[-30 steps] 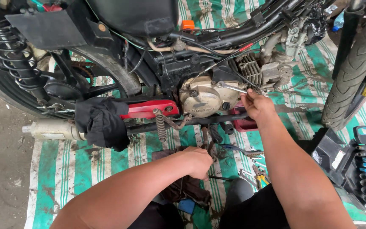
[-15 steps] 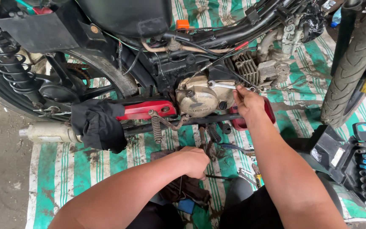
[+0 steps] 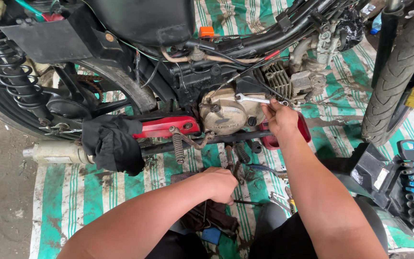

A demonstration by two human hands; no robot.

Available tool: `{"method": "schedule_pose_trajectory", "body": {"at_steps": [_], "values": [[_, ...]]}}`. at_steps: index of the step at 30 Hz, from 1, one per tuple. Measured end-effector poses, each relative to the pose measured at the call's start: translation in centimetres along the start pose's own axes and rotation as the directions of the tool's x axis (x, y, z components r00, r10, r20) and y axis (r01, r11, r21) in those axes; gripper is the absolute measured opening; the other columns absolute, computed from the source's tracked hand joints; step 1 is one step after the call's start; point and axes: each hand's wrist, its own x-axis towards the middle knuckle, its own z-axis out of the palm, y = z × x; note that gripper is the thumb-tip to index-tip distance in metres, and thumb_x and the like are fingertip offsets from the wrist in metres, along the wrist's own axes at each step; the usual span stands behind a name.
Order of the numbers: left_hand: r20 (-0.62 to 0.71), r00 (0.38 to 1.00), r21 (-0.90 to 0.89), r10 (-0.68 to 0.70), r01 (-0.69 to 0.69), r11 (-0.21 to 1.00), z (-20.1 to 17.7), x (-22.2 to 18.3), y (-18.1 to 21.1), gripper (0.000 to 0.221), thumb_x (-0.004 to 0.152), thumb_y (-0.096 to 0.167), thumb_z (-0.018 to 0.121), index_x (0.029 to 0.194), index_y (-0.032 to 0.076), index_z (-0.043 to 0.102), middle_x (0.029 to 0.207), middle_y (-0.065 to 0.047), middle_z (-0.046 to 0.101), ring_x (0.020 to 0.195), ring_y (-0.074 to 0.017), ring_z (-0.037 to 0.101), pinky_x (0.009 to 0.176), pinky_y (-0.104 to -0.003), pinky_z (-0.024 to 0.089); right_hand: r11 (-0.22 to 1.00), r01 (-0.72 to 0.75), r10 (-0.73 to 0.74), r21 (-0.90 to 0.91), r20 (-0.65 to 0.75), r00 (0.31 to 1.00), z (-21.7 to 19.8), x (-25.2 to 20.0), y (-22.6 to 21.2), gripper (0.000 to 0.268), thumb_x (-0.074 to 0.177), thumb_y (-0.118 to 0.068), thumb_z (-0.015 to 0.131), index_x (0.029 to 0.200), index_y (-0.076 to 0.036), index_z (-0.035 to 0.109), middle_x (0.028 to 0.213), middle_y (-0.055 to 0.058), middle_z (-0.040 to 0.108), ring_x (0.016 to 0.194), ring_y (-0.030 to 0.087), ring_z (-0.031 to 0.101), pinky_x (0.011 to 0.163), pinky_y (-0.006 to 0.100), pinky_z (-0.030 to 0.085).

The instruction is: Repairing a motorcycle engine by tightening bolts with a wrench and adjusting electrical components.

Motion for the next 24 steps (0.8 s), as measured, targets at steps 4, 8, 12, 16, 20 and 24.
{"method": "schedule_pose_trajectory", "body": {"at_steps": [4,8,12,16,20,24], "values": [[0.013,1.000,-0.001,-0.013,0.013,1.000,0.0,-0.1,0.0,0.047,0.096,0.044,0.075,0.119,0.004,0.084,0.118,-0.018,0.083,0.123,-0.0433,0.075,0.100,-0.059,0.062,1.000,0.003,-0.003,-0.020,0.018,1.000,0.1,-0.1,0.1,0.023,0.103,-0.006,0.079,0.118,0.004,0.065,0.094,0.018,0.071,0.090,0.038,0.083,0.086,0.053,0.075],[0.014,1.000,0.007,-0.020,0.020,1.000,0.0,0.1,-0.1,0.047,0.096,0.045,0.075,0.120,0.005,0.084,0.119,-0.017,0.083,0.123,-0.0421,0.075,0.101,-0.058,0.062,0.987,-0.021,0.025,-0.157,0.020,0.999,0.4,-2.0,-0.8,0.016,0.103,-0.014,0.079,0.110,-0.005,0.068,0.089,0.008,0.072,0.082,0.025,0.084,0.081,0.047,0.078],[0.013,0.999,-0.003,-0.038,0.038,0.999,1.4,1.7,-0.8,0.050,0.095,0.046,0.076,0.121,0.005,0.084,0.120,-0.017,0.083,0.124,-0.0422,0.075,0.101,-0.058,0.063,0.990,-0.016,0.020,-0.138,0.031,0.999,-0.5,0.0,0.1,0.016,0.101,-0.010,0.081,0.107,-0.005,0.068,0.087,0.010,0.071,0.078,0.025,0.082,0.075,0.044,0.078],[-0.011,1.000,-0.008,-0.028,0.028,1.000,0.4,0.2,0.3,0.048,0.097,0.044,0.074,0.124,0.005,0.084,0.120,-0.016,0.083,0.124,-0.0409,0.075,0.102,-0.058,0.062,0.989,0.002,0.011,-0.145,0.087,0.996,1.3,-3.2,0.5,0.015,0.101,-0.008,0.081,0.104,-0.005,0.067,0.087,0.009,0.071,0.077,0.023,0.081,0.075,0.040,0.078],[-0.022,1.000,0.000,-0.009,0.009,1.000,-1.0,-0.9,1.3,0.048,0.098,0.042,0.074,0.128,0.006,0.082,0.124,-0.017,0.082,0.129,-0.0413,0.073,0.105,-0.060,0.061,0.979,0.026,-0.010,-0.204,0.080,0.997,6.5,-11.0,1.2,0.020,0.100,-0.008,0.082,0.104,-0.005,0.063,0.083,0.009,0.071,0.070,0.022,0.080,0.069,0.038,0.075],[-0.022,0.999,0.029,-0.037,0.037,0.999,-0.1,-0.3,0.8,0.052,0.097,0.050,0.071,0.129,0.010,0.083,0.131,-0.011,0.082,0.134,-0.0361,0.073,0.107,-0.058,0.062,0.984,-0.017,0.023,-0.176,0.034,0.999,7.3,-5.4,5.6,0.019,0.100,-0.008,0.082,0.101,-0.006,0.063,0.078,0.011,0.072,0.066,0.022,0.079,0.063,0.036,0.074]]}}
